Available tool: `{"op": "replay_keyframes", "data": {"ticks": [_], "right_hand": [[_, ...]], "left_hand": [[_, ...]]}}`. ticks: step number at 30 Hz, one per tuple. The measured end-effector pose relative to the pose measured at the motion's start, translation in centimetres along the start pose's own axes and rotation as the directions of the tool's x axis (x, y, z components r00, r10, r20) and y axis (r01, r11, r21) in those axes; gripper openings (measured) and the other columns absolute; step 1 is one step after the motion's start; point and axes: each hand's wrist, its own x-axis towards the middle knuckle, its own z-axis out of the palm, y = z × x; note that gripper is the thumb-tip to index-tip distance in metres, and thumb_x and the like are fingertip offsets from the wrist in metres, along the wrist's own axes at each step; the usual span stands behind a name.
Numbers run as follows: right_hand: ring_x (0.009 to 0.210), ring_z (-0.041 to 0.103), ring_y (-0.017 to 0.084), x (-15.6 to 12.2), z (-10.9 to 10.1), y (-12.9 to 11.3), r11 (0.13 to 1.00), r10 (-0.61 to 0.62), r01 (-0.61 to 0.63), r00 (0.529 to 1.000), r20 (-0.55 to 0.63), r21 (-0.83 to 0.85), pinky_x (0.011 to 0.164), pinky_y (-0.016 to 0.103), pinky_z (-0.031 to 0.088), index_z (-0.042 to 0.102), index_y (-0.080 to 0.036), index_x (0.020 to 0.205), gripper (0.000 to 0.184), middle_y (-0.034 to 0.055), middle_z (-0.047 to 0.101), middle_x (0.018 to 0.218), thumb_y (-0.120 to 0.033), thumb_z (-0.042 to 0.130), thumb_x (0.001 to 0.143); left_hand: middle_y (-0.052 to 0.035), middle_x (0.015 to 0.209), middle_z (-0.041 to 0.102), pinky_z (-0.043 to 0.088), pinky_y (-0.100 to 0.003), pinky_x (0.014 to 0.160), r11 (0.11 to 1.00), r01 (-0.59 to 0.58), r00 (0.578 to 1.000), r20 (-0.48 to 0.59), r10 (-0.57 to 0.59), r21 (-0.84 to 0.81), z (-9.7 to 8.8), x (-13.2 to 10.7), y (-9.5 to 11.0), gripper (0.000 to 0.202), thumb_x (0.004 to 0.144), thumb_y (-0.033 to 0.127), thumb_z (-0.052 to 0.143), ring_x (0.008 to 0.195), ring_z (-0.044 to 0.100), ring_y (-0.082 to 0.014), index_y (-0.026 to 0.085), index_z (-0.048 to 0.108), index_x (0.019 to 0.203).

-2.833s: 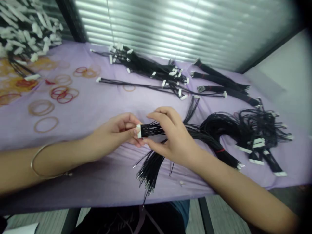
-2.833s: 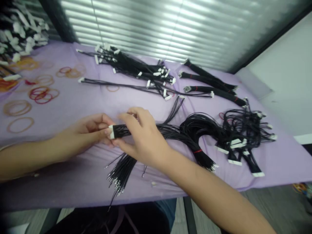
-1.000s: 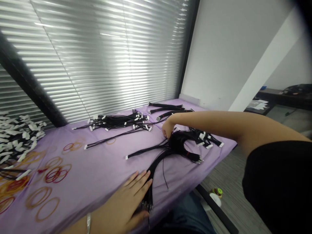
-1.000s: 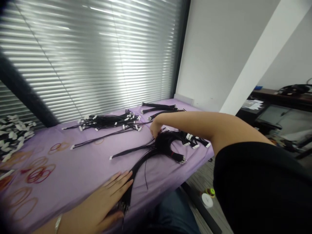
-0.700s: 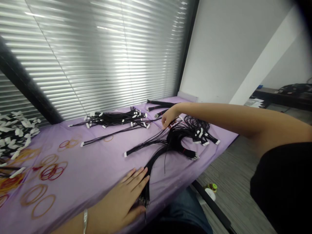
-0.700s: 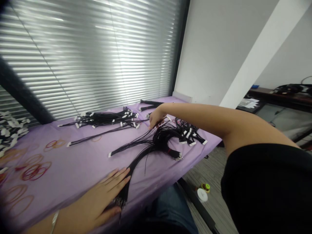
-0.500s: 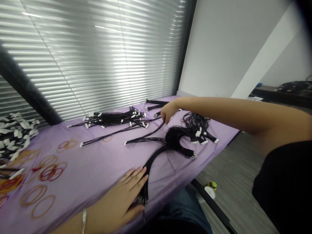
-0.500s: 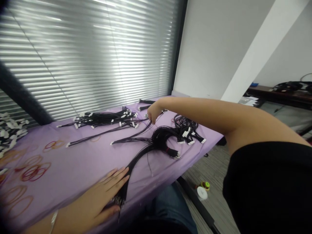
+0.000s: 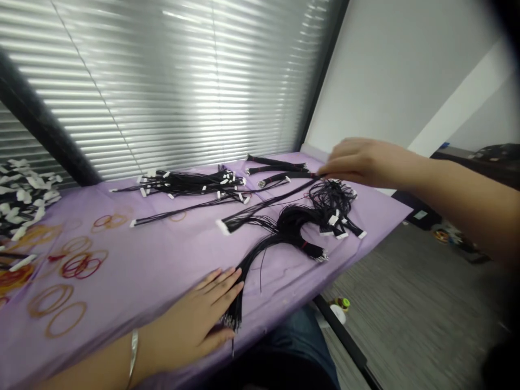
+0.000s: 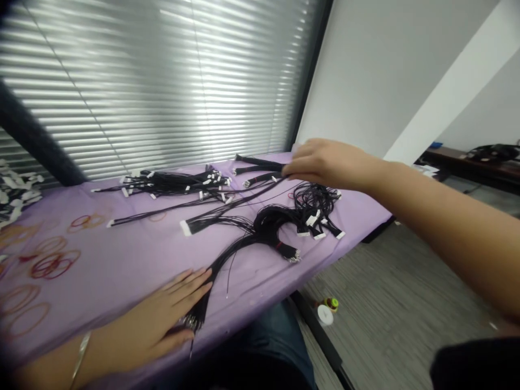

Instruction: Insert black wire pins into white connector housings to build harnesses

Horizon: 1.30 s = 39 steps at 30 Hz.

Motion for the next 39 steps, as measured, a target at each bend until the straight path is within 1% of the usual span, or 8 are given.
{"op": "replay_keyframes", "data": {"ticks": [4,7,15,21,27,30,36,39], "right_hand": [[0.096,0.058,0.013,-8.4,1.6,6.0,0.954,0.278,-0.292,0.947,-0.16,-0.067,0.088,0.038,0.037,0.075,-0.015,0.099,0.033,0.0155,0.069,0.099,-0.036,0.052,0.091],[0.102,0.058,0.017,-14.2,4.8,10.2,0.76,0.617,-0.623,0.781,-0.096,-0.184,0.09,0.037,0.037,0.077,-0.014,0.097,0.024,0.0198,0.066,0.112,-0.027,0.058,0.088],[0.089,0.066,0.012,-21.0,14.3,10.2,0.659,0.75,-0.733,0.625,0.217,-0.168,0.084,0.027,0.051,0.072,-0.02,0.089,0.016,0.0064,0.071,0.1,-0.008,0.064,0.081],[0.113,0.059,0.03,-15.4,9.9,8.1,0.737,0.673,-0.651,0.732,0.107,-0.18,0.099,0.04,0.044,0.061,-0.003,0.122,0.045,0.0283,0.059,0.122,-0.004,0.056,0.078],[0.119,0.053,0.027,-3.4,11.9,-6.4,0.979,0.146,-0.165,0.977,-0.155,-0.123,0.099,0.044,0.046,0.057,-0.019,0.129,0.04,0.0169,0.052,0.133,-0.021,0.05,0.09],[0.115,0.055,0.027,0.1,15.6,-12.2,0.976,-0.197,0.181,0.971,-0.137,-0.123,0.095,0.048,0.049,0.062,-0.021,0.119,0.033,0.0137,0.059,0.125,-0.015,0.047,0.09],[0.091,0.058,0.022,3.9,16.7,-15.1,0.964,-0.161,0.219,0.933,-0.322,0.152,0.079,0.037,0.052,0.056,-0.018,0.08,0.017,0.0094,0.063,0.104,-0.02,0.043,0.091],[0.076,0.054,0.019,5.5,15.5,-17.2,0.949,-0.196,0.243,0.954,-0.226,0.202,0.07,0.036,0.05,0.054,-0.019,0.079,0.012,0.0043,0.062,0.086,-0.024,0.05,0.089]], "left_hand": [[-0.0095,0.156,0.02,0.024,-0.051,0.117,1.0,-0.011,1.0,-0.022,0.011,-0.012,0.1,0.0,-0.1,0.062,0.096,0.045,0.041,0.145,0.023,-0.0283,0.017,0.031,0.15],[-0.0086,0.156,0.024,0.025,-0.048,0.118,1.0,-0.003,0.997,-0.08,0.001,-0.023,0.4,-0.1,-0.2,0.06,0.095,0.045,0.042,0.144,0.026,-0.0278,0.018,0.034,0.149],[-0.0092,0.155,0.025,0.026,-0.049,0.117,0.996,-0.023,0.993,-0.117,0.013,-0.084,0.9,-0.2,-0.5,0.062,0.093,0.041,0.048,0.142,0.029,-0.0304,0.021,0.033,0.15],[-0.0077,0.156,0.025,0.025,-0.05,0.117,0.992,-0.014,0.992,-0.13,-0.003,-0.125,1.3,-0.2,-1.0,0.06,0.095,0.045,0.045,0.143,0.027,-0.0307,0.024,0.034,0.149],[-0.0092,0.156,0.025,0.023,-0.048,0.119,0.988,-0.05,0.991,-0.13,0.031,-0.146,0.5,-0.5,-0.5,0.062,0.094,0.048,0.045,0.145,0.024,-0.0269,0.021,0.034,0.149],[-0.0155,0.154,0.027,0.022,-0.047,0.118,0.993,-0.04,0.994,-0.109,0.028,-0.114,-0.5,-0.6,0.2,0.065,0.095,0.051,0.043,0.144,0.025,-0.0294,0.012,0.038,0.147],[-0.0165,0.15,0.037,0.027,-0.045,0.117,0.996,-0.087,0.987,-0.134,0.09,0.031,2.0,1.0,-1.4,0.051,0.103,0.033,0.021,0.14,0.034,-0.0265,0.01,0.043,0.143],[-0.0128,0.147,0.043,0.027,-0.045,0.118,0.992,-0.111,0.978,-0.174,0.119,0.055,3.0,1.8,-2.3,0.05,0.103,0.036,0.021,0.14,0.036,-0.0239,0.017,0.038,0.146]]}}
